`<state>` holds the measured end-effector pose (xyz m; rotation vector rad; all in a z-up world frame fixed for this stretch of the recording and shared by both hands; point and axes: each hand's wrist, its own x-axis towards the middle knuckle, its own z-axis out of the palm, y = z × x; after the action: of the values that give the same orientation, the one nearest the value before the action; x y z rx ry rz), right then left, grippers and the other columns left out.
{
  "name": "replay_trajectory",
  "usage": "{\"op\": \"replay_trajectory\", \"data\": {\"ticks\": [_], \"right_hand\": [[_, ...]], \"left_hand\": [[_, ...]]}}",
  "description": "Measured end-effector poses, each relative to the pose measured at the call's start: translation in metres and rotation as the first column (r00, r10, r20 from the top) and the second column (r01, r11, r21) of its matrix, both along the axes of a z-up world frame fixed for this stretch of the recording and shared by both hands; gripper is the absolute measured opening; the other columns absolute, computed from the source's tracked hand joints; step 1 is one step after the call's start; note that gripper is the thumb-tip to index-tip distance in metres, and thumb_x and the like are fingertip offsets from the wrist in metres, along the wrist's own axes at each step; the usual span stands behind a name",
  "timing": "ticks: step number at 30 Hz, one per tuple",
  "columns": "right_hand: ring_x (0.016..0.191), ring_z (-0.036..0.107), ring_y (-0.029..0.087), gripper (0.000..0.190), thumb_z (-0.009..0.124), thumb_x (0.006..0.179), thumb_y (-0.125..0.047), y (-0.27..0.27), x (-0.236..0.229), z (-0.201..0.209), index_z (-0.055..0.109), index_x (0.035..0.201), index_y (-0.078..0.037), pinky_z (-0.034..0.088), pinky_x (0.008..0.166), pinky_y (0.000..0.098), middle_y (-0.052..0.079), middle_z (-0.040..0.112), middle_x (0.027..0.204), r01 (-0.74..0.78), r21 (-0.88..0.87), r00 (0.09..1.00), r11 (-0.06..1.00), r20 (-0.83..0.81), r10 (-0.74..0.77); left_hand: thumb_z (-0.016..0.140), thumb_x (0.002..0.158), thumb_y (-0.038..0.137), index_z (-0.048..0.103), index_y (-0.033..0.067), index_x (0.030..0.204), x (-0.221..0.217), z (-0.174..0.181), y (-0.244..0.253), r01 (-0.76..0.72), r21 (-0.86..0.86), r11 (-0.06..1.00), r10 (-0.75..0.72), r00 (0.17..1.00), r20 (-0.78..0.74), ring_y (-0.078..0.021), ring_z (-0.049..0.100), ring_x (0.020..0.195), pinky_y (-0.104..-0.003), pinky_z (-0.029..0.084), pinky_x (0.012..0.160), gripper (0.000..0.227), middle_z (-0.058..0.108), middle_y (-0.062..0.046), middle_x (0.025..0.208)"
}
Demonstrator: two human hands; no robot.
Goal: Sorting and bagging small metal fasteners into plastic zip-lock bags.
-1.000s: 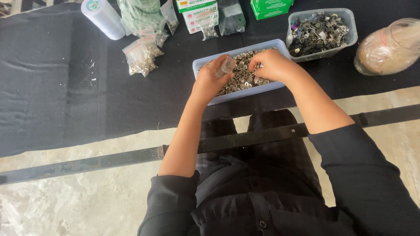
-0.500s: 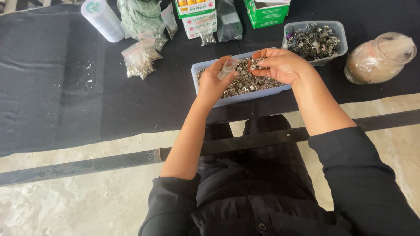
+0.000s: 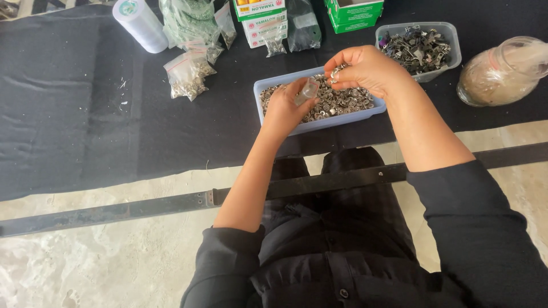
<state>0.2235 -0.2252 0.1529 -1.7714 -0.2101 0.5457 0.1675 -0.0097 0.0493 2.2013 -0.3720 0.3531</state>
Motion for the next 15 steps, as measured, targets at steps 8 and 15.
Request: {"op": "replay_trajectory", "data": {"ticks": [8, 15], "right_hand": [[0.101, 0.074, 0.021, 0.02, 0.066, 0.091, -0.003, 0.017, -0.005, 0.014, 0.069, 0.11, -0.007, 0.065, 0.098, 0.0346, 0.009, 0.072, 0.106, -0.049, -0.059, 0.996, 0.997, 0.066, 0.053], [0.101, 0.075, 0.022, 0.015, 0.065, 0.091, -0.003, 0.026, -0.005, 0.017, 0.07, 0.104, -0.007, 0.063, 0.099, 0.0309, 0.01, 0.071, 0.108, -0.068, -0.129, 0.991, 0.989, 0.107, 0.082]], "left_hand": [[0.072, 0.093, 0.042, 0.057, 0.0123, 0.137, 0.005, -0.006, 0.0, 0.012, 0.019, 1.0, -0.012, 1.0, -0.009, -0.0394, 0.064, 0.105, -0.048, 0.049, 0.085, 0.055, 0.075, -0.011, 0.115], [0.071, 0.092, 0.042, 0.057, 0.0148, 0.135, 0.001, 0.004, 0.0, 0.001, -0.016, 1.0, -0.002, 0.998, -0.056, -0.0344, 0.066, 0.09, -0.044, 0.047, 0.073, 0.053, 0.075, -0.01, 0.098]]}}
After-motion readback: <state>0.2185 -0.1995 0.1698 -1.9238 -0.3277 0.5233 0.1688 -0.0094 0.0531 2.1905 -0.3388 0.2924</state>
